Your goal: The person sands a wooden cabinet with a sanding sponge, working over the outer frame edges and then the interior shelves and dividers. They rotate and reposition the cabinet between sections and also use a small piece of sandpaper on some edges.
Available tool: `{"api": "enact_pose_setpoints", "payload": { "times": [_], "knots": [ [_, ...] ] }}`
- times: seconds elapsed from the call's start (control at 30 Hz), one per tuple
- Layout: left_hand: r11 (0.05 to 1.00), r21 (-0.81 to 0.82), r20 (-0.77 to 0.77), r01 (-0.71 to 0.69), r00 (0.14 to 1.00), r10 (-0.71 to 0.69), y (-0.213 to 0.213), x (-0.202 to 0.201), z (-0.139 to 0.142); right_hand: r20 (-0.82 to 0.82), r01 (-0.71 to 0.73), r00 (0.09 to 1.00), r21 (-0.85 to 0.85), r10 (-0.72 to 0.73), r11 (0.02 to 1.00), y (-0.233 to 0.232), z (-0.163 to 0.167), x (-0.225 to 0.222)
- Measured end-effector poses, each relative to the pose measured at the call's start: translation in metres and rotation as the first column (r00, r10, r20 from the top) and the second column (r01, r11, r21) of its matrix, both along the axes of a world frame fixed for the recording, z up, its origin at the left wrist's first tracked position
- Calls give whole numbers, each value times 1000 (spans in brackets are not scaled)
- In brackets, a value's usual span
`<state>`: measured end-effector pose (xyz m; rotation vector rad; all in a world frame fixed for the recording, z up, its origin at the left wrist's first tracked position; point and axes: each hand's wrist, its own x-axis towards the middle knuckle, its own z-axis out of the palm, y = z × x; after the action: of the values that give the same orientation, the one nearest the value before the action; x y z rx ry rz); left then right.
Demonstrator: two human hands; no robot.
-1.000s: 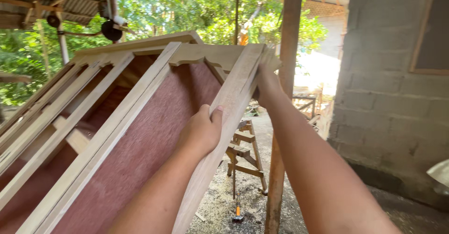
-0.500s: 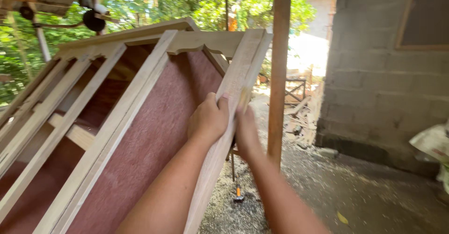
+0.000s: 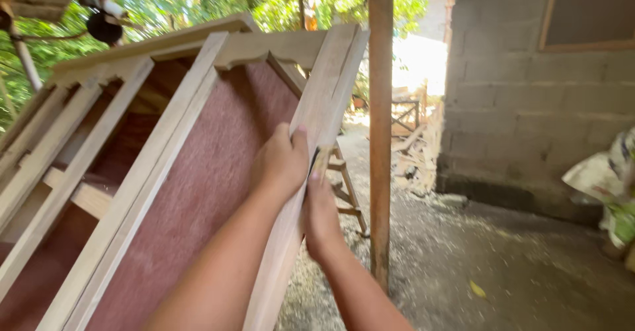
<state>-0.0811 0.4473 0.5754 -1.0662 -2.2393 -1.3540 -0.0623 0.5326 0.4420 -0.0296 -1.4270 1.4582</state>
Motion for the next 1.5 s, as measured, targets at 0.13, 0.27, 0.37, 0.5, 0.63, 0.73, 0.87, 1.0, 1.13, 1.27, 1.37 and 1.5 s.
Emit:
{"api": "enact_pose_setpoints", "payload": {
  "times": [0.13,0.27,0.37,0.5,0.63,0.73,0.87,1.0,1.13,1.27,1.37,1.5],
  "knots": [
    [998,-28,15,-59,998,59,2,3,2,191,157,970,-10,-153,987,75,79,-25],
    [990,-61,30,-124,992,126,5,2,1,-63,-136,989,-48,133,990,143,172,-42],
    [991,43,-161,-130,978,135,6,-2,-3,-146,-193,967,110,208,975,181,230,-48],
    [988,77,-159,-133,977,144,9,-10,-10,-84,-213,975,-71,207,975,196,247,-52],
    [957,270,-222,-107,960,170,15,-21,-15,-111,-26,993,6,27,1000,165,199,-52],
    [900,427,-206,-88,960,192,17,-30,-20,60,172,983,41,-175,984,90,119,-29],
    [829,558,-170,-45,971,168,14,-36,-30,62,39,997,135,-48,990,-19,6,8],
    [832,549,-218,-73,949,227,8,-36,-36,329,18,943,104,-51,994,-4,8,0],
    [846,531,-276,-53,933,232,6,-35,-36,392,106,919,-170,-31,980,97,119,-30],
    [854,518,-288,-45,931,224,8,-36,-34,151,283,942,113,-298,952,167,228,-43],
    [847,530,-252,-52,944,215,9,-35,-34,54,169,984,-1,-169,986,170,251,-35],
    [860,504,-219,-83,950,221,7,-27,-29,79,267,958,98,-275,959,139,205,-30]
  ]
}}
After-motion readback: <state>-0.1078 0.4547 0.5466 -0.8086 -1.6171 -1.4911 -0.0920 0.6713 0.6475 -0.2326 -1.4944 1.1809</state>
